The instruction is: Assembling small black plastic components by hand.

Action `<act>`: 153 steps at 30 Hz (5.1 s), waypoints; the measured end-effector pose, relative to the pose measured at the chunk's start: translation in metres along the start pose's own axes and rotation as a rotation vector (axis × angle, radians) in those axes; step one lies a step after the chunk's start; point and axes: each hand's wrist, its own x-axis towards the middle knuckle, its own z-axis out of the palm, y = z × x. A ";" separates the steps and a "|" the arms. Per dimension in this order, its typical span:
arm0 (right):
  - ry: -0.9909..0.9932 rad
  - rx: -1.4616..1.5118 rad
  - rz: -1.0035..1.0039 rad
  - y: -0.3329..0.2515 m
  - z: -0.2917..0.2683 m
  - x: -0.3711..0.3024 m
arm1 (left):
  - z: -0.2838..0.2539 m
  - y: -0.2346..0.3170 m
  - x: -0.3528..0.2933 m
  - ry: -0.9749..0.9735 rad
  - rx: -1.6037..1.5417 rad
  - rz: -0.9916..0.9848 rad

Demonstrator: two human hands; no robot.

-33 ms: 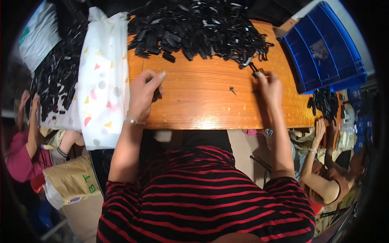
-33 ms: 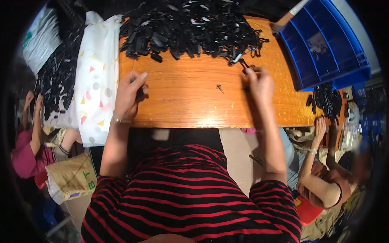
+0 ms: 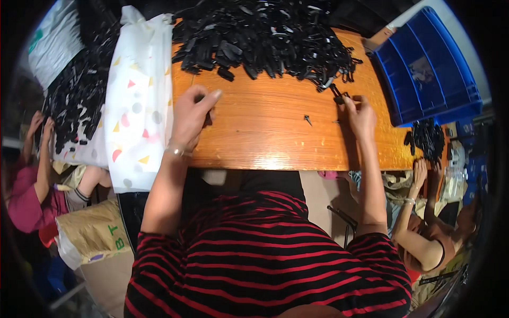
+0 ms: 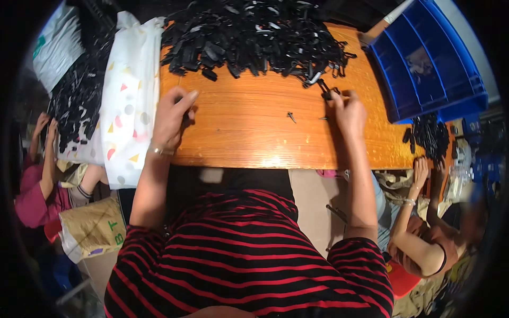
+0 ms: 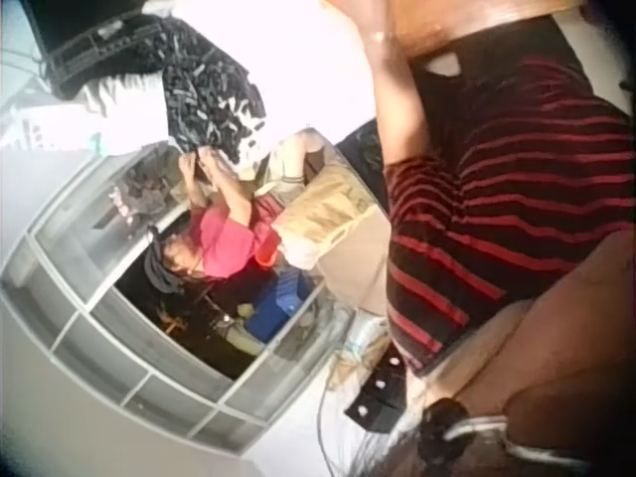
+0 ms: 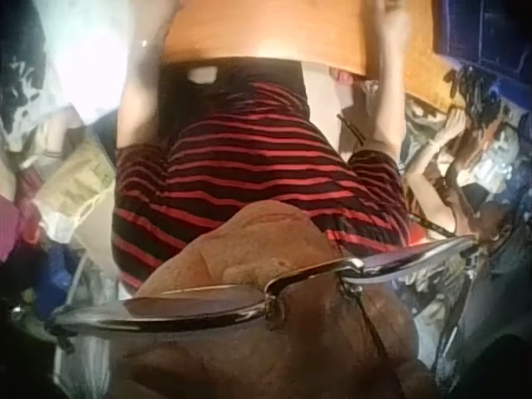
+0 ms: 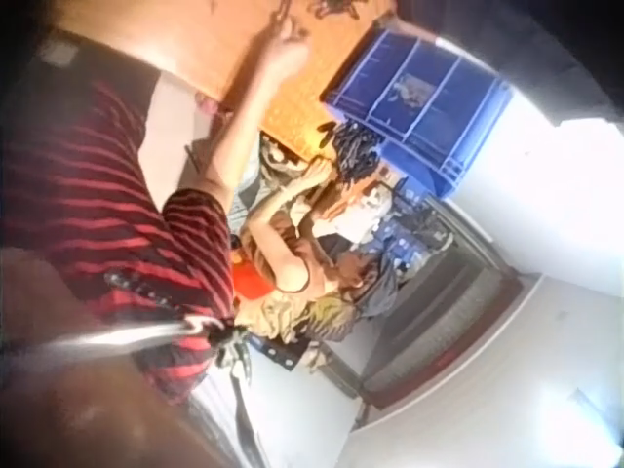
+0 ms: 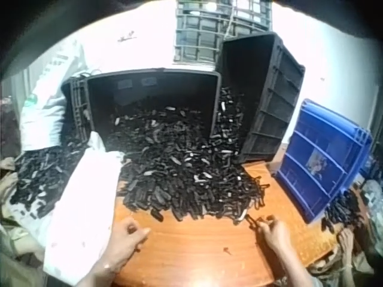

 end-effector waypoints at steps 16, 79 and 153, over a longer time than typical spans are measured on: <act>-0.222 0.241 -0.546 -0.096 0.031 -0.032 | 0.001 -0.008 0.063 0.076 1.035 0.481; 0.006 0.634 -0.626 -0.169 0.057 -0.100 | 0.049 -0.008 -0.031 -0.109 -0.297 0.220; -0.261 0.849 -0.542 -0.200 0.074 -0.078 | 0.005 -0.014 -0.012 -0.042 -0.232 0.226</act>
